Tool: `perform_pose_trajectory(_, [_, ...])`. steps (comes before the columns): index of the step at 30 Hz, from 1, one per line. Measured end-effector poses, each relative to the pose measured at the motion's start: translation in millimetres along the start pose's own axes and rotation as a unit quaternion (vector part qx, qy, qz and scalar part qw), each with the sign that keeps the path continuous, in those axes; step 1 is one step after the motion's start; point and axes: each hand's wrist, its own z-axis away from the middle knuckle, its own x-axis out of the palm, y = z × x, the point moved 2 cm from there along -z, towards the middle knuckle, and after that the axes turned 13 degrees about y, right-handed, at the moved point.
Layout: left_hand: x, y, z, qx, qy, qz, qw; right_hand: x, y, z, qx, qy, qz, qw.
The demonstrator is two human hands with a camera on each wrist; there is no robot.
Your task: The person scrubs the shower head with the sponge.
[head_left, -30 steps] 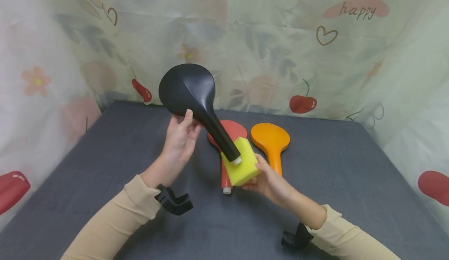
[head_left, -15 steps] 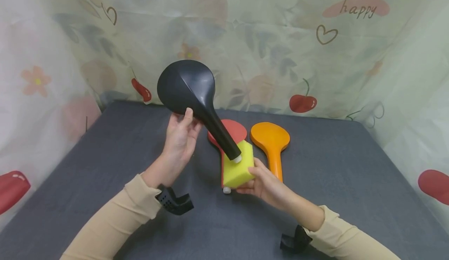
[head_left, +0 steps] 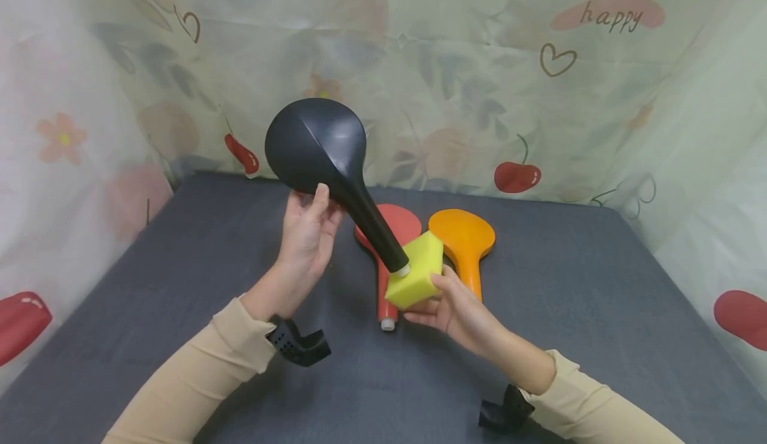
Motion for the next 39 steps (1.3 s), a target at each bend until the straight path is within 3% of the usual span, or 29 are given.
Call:
perform_pose_trajectory(11, [-1.6, 0.0, -1.0, 0.011, 0.002, 0.002, 0.9999, 3.5, 2.8, 1.5, 0.004, 0.008, -0.005, 1.000])
perform_pose_trajectory(29, [-8.6, -1.9, -1.7, 0.020, -0.005, -0.049, 0.9986, -5.4, -14.4, 2.9, -0.045, 0.049, 0.003, 0.998])
perform_pose_trajectory(33, [-12.2, -4.2, -3.1, 0.021, -0.013, -0.083, 0.9963, -7.5, -20.9, 2.7, -0.071, 0.077, 0.026, 0.994])
perform_pose_trajectory(39, [-18.7, -6.6, -7.5, 0.004, -0.014, -0.139, 0.9901, -11.4, -29.9, 0.6, -0.082, 0.132, 0.111, 0.982])
